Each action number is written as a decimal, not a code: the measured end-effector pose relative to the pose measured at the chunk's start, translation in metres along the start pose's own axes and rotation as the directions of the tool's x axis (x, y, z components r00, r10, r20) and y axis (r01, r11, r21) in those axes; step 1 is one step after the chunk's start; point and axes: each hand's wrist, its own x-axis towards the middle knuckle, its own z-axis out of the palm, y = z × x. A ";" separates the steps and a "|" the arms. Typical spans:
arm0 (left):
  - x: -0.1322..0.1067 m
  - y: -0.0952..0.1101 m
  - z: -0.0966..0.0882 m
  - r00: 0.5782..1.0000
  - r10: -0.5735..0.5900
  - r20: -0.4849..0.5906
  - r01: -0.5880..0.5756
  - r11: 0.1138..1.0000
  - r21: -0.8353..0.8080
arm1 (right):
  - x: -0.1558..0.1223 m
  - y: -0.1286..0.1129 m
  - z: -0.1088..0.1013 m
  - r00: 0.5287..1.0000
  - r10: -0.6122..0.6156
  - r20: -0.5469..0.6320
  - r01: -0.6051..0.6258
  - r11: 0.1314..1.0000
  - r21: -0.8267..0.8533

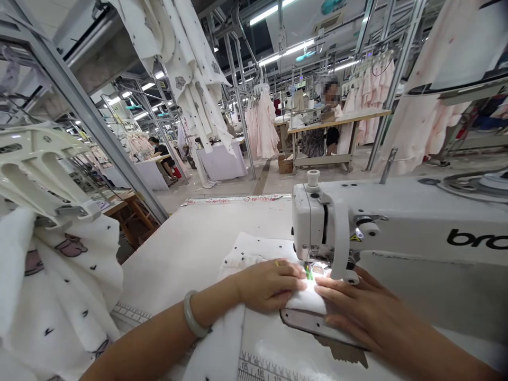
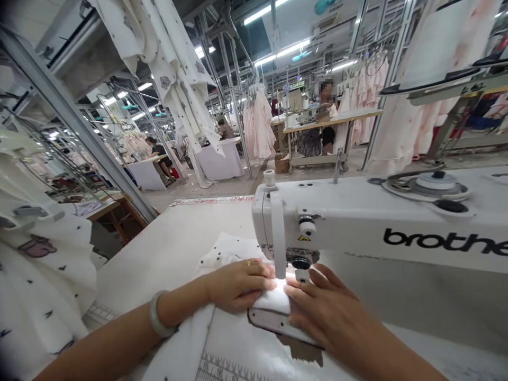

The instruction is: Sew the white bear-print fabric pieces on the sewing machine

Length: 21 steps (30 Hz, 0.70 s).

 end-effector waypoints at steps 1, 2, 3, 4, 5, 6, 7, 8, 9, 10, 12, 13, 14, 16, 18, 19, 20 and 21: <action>0.000 -0.002 -0.001 1.000 0.000 0.009 0.000 1.000 -0.002 | -0.001 0.001 0.001 1.000 -0.001 0.006 0.001 1.000 -0.011; 0.001 -0.004 -0.002 1.000 0.003 0.016 -0.003 1.000 -0.002 | -0.002 0.002 0.002 1.000 -0.001 0.010 0.001 1.000 -0.021; 0.002 -0.005 -0.003 1.000 0.007 0.022 -0.007 1.000 -0.001 | -0.002 0.002 0.003 1.000 0.000 0.010 0.001 1.000 -0.029; 0.003 -0.006 -0.005 0.999 0.012 0.033 -0.012 1.000 0.000 | -0.003 0.003 0.004 1.000 0.001 0.007 -0.001 0.999 -0.034; 0.004 -0.006 -0.007 0.999 0.017 0.042 -0.017 1.000 0.003 | -0.004 0.004 0.005 1.000 0.002 -0.010 -0.002 0.999 -0.043; 0.005 -0.005 -0.010 0.998 0.019 0.052 -0.019 1.000 0.011 | -0.005 0.005 0.005 1.000 0.002 -0.031 -0.003 0.999 -0.053; 0.006 -0.003 -0.011 0.998 0.014 0.061 -0.016 1.000 0.024 | -0.005 0.006 0.005 0.999 0.000 -0.051 -0.003 0.998 -0.061; 0.007 0.001 -0.012 0.998 -0.001 0.066 -0.002 0.999 0.043 | -0.006 0.006 0.004 0.998 -0.007 -0.063 0.003 0.998 -0.062; 0.007 0.006 -0.012 0.998 -0.025 0.064 0.021 0.998 0.066 | -0.006 0.007 0.003 0.998 -0.011 -0.067 0.008 0.998 -0.057; 0.007 0.012 -0.010 0.997 -0.054 0.056 0.049 0.995 0.087 | -0.006 0.006 0.002 0.998 -0.013 -0.061 0.010 0.999 -0.043; 0.004 0.023 -0.004 0.993 -0.111 0.030 0.107 0.988 0.110 | -0.005 0.005 -0.001 0.999 -0.021 -0.040 0.021 1.000 -0.001; 0.002 0.028 0.000 0.992 -0.123 0.015 0.121 0.987 0.110 | -0.005 0.003 -0.002 0.999 -0.028 -0.032 0.028 1.000 0.013; 0.001 0.030 0.005 0.992 -0.125 0.002 0.124 0.987 0.105 | -0.004 0.002 -0.003 0.999 -0.032 -0.026 0.033 0.999 0.017; -0.002 0.030 0.012 0.993 -0.119 -0.021 0.120 0.988 0.095 | -0.003 0.000 -0.003 0.999 -0.033 -0.019 0.033 0.999 -0.002; -0.002 0.023 0.015 0.994 -0.111 -0.026 0.112 0.991 0.079 | -0.001 0.001 -0.002 1.000 -0.018 -0.013 0.018 1.000 -0.025; -0.002 0.018 0.015 0.994 -0.110 -0.019 0.111 0.991 0.070 | -0.001 0.003 -0.002 1.000 -0.009 -0.021 0.009 0.999 -0.035; -0.001 0.013 0.014 0.994 -0.109 -0.012 0.109 0.992 0.063 | 0.000 0.006 -0.001 0.999 -0.005 -0.043 0.003 0.999 -0.045; 0.000 0.009 0.013 0.995 -0.104 -0.004 0.104 0.993 0.059 | 0.000 0.009 -0.001 0.997 -0.002 -0.076 -0.003 0.998 -0.063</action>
